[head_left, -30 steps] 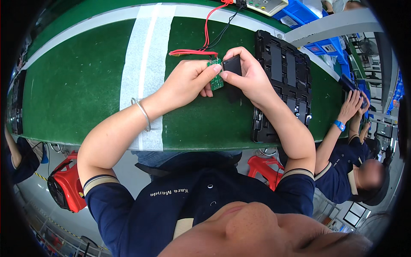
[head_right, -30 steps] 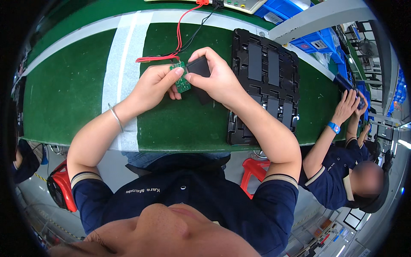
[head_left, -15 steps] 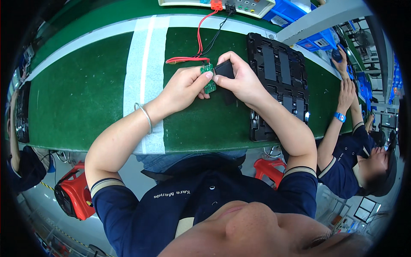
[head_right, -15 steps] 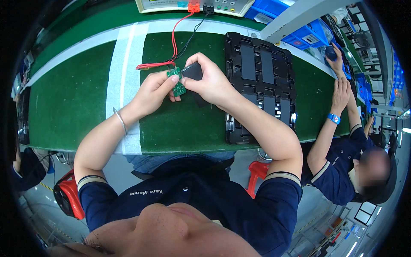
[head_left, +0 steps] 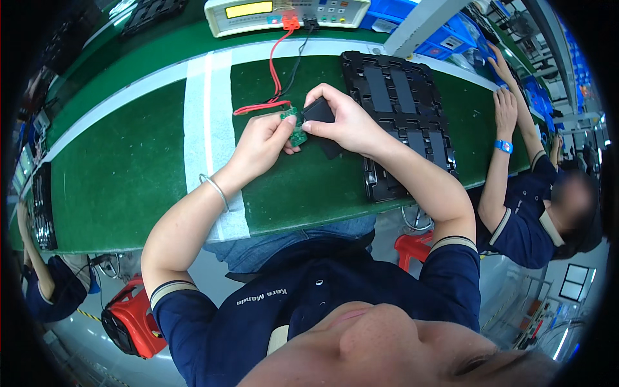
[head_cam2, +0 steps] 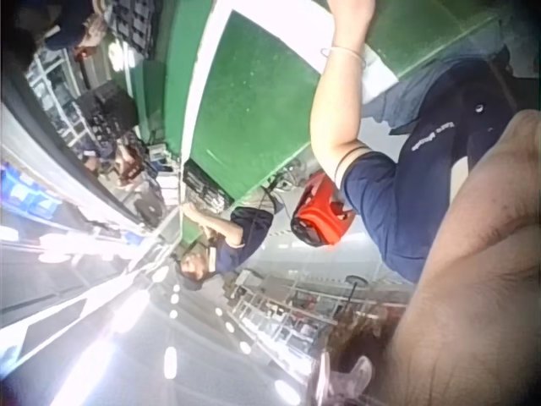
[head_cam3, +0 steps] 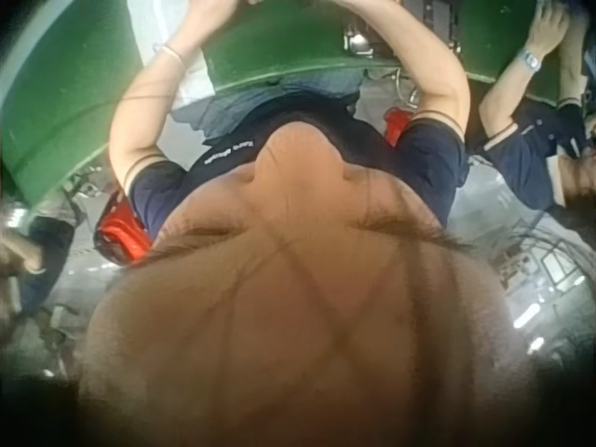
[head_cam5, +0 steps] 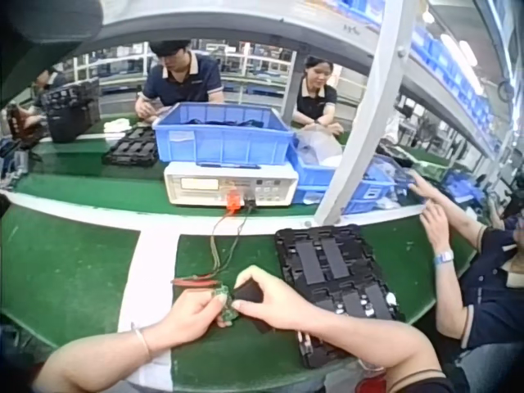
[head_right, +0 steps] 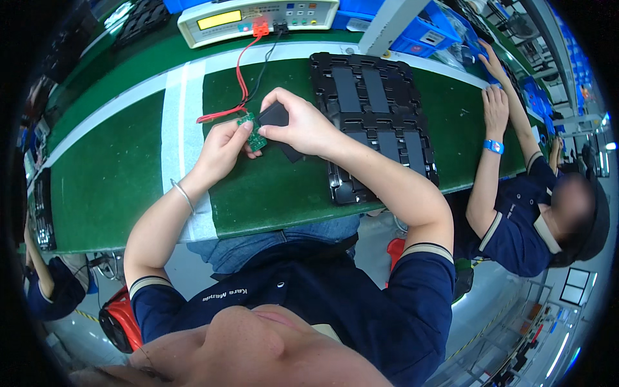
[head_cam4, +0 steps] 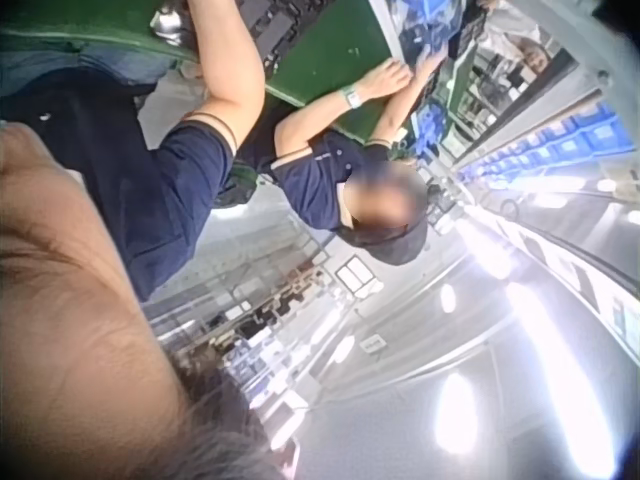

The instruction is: The recorder is assembling electronic battery pack modules, installing circuit boards and covers.

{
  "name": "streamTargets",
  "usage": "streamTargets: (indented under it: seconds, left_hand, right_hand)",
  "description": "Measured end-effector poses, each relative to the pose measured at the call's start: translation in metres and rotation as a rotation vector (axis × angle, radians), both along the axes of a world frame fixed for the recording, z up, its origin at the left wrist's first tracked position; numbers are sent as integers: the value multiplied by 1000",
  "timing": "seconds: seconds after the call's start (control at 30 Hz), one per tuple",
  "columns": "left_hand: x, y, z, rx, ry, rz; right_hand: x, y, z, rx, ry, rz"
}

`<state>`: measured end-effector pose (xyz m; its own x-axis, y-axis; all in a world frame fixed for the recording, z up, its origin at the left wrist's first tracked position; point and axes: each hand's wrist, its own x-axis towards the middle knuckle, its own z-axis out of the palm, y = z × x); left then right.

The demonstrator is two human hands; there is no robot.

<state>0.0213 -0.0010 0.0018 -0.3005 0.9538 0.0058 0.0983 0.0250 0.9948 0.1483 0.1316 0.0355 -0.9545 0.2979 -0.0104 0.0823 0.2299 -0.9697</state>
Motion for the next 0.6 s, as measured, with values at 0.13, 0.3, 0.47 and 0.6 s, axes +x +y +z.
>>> streamTargets:
  seconds: [0.13, 0.3, 0.47, 0.6]
  left_hand:
    - [-1, -2, -4, -7, -46, 23]
    - [5, -3, -3, -4, 131, -18]
    - [8, -2, -1, -17, 209, -20]
    - [7, -3, -1, -30, 214, -23]
  right_hand:
    - [13, 16, 26, -165, 65, 36]
    - [58, 107, 55, 511, 81, -355]
    - [108, 167, 28, 665, -71, -645]
    - [116, 168, 18, 274, -5, -655]
